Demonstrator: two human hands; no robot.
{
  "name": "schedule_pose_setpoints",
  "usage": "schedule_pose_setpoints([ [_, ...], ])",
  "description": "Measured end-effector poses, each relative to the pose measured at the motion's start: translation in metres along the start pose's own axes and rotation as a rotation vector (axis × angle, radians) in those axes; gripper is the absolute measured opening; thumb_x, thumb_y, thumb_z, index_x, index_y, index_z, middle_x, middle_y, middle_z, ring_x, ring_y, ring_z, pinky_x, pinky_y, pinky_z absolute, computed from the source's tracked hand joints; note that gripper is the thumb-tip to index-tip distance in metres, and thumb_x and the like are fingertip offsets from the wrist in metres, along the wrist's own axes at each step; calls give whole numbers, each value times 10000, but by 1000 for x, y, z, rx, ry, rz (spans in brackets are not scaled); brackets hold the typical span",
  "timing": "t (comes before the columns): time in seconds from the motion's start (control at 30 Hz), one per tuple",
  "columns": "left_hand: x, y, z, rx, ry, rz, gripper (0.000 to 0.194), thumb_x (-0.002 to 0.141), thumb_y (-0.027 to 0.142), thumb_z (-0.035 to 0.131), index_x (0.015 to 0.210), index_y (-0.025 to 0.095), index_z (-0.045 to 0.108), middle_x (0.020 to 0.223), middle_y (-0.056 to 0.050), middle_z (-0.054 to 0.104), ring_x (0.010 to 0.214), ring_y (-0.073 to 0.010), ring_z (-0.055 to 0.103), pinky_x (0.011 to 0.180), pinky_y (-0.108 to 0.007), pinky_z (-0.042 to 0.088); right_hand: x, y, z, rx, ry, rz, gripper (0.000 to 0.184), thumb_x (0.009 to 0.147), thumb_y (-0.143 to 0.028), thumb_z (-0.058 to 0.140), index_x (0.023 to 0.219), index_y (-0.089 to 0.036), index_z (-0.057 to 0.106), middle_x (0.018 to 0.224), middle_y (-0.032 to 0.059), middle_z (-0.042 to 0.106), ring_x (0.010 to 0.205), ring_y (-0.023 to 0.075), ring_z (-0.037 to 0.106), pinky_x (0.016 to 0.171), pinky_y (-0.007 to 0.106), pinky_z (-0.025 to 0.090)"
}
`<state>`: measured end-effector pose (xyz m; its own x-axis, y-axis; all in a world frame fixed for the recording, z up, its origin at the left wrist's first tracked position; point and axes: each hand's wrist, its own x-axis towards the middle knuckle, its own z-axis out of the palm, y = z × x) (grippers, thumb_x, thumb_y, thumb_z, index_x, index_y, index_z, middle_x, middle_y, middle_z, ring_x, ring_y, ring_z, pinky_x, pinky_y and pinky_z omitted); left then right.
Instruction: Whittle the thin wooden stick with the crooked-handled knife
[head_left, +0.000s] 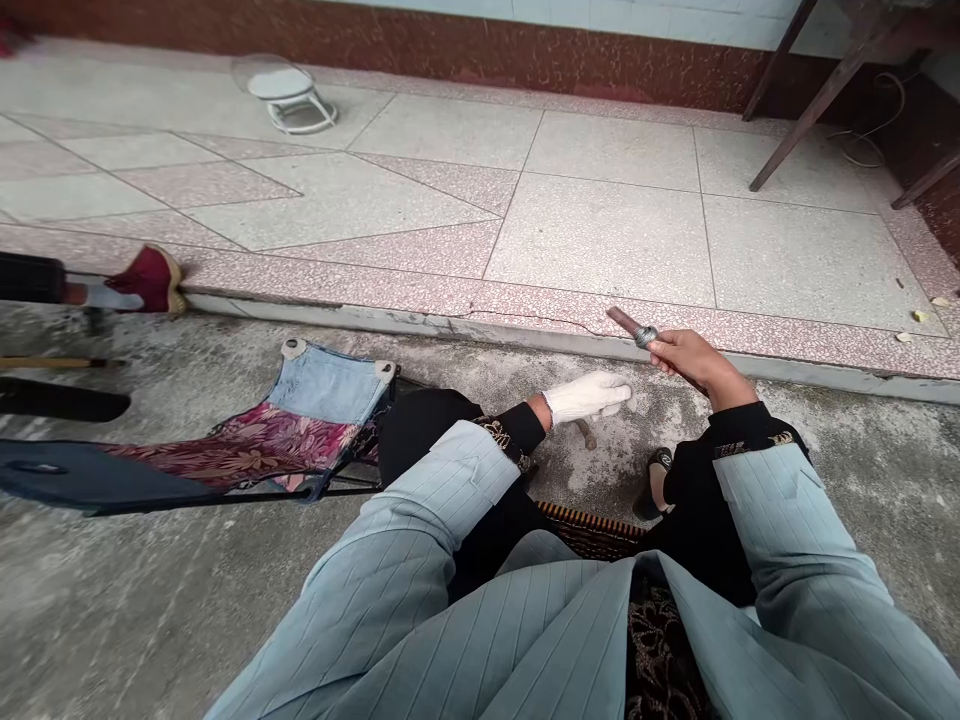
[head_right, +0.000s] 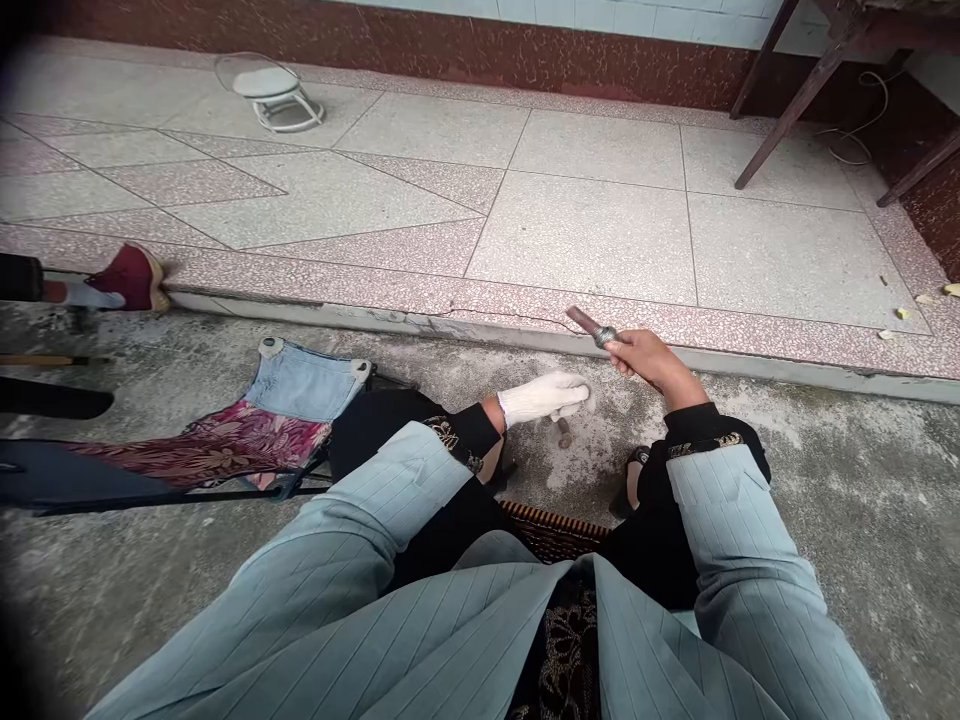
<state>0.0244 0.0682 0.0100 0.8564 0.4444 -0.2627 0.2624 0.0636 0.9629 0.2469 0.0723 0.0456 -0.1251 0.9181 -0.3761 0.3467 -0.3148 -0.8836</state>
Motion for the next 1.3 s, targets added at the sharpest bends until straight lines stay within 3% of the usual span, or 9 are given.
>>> schedule_pose_setpoints([
  [0.13, 1, 1, -5, 187, -14, 22, 414, 921, 494, 468, 887, 135, 671, 565, 33, 450, 485, -80, 366, 481, -214, 289, 7, 2, 10, -516, 54, 62, 255, 875, -407, 597, 891, -161, 663, 779, 66, 661, 671, 168, 570, 596, 282, 391],
  [0.23, 1, 2, -10, 431, -35, 45, 324, 900, 373, 475, 791, 145, 678, 643, 6, 532, 548, -91, 433, 539, -227, 315, 7, 4, 17, -831, -141, 70, 230, 865, -375, 609, 797, -166, 679, 780, 83, 676, 708, 191, 589, 608, 292, 376],
  [0.4, -8, 12, -17, 526, -153, 82, 231, 863, 315, 521, 749, 161, 650, 661, 14, 562, 585, -97, 453, 570, -225, 323, -5, 2, 13, -557, -911, 134, 310, 831, -435, 658, 691, -159, 651, 626, 20, 612, 543, 123, 498, 544, 268, 370],
  [0.5, -15, 18, -22, 243, -166, 88, 290, 880, 413, 552, 823, 143, 641, 642, 14, 535, 566, -94, 443, 552, -222, 339, -14, -5, -1, -306, -1035, 21, 366, 835, -510, 669, 829, -144, 677, 710, 5, 625, 563, 94, 484, 555, 245, 371],
  [0.73, -8, 7, -8, -188, 26, 33, 428, 816, 548, 655, 885, 133, 581, 632, 34, 498, 528, -68, 421, 526, -224, 374, -22, -2, -10, 92, -873, -98, 454, 750, -562, 756, 790, -119, 668, 668, 4, 584, 535, 82, 435, 540, 244, 348],
  [0.87, 0, -3, 4, -263, 121, 91, 408, 917, 551, 508, 890, 147, 564, 584, 58, 429, 498, -63, 372, 532, -222, 382, -20, 2, 3, 343, -472, -167, 456, 725, -571, 769, 815, -145, 637, 685, 8, 565, 522, 86, 420, 509, 252, 326],
  [0.97, 3, -9, 5, -102, 119, 92, 401, 952, 521, 446, 914, 150, 595, 595, 46, 444, 520, -74, 406, 524, -209, 355, -9, 2, 9, 430, -196, -184, 460, 723, -602, 742, 784, -180, 572, 712, 11, 553, 545, 98, 439, 525, 261, 366],
  [1.13, 3, -7, 2, 345, 4, 36, 366, 958, 451, 431, 896, 166, 652, 645, 21, 540, 521, -89, 444, 516, -228, 318, 11, 6, 14, -130, 117, 52, 313, 814, -478, 665, 839, -172, 606, 724, 43, 620, 578, 133, 518, 565, 275, 404],
  [1.3, -1, 1, -10, 564, -37, 38, 336, 950, 382, 421, 825, 167, 646, 639, 14, 541, 525, -100, 444, 535, -240, 313, 12, 9, 17, -801, 13, 77, 258, 891, -390, 582, 878, -151, 678, 814, 107, 683, 711, 191, 588, 602, 296, 384],
])
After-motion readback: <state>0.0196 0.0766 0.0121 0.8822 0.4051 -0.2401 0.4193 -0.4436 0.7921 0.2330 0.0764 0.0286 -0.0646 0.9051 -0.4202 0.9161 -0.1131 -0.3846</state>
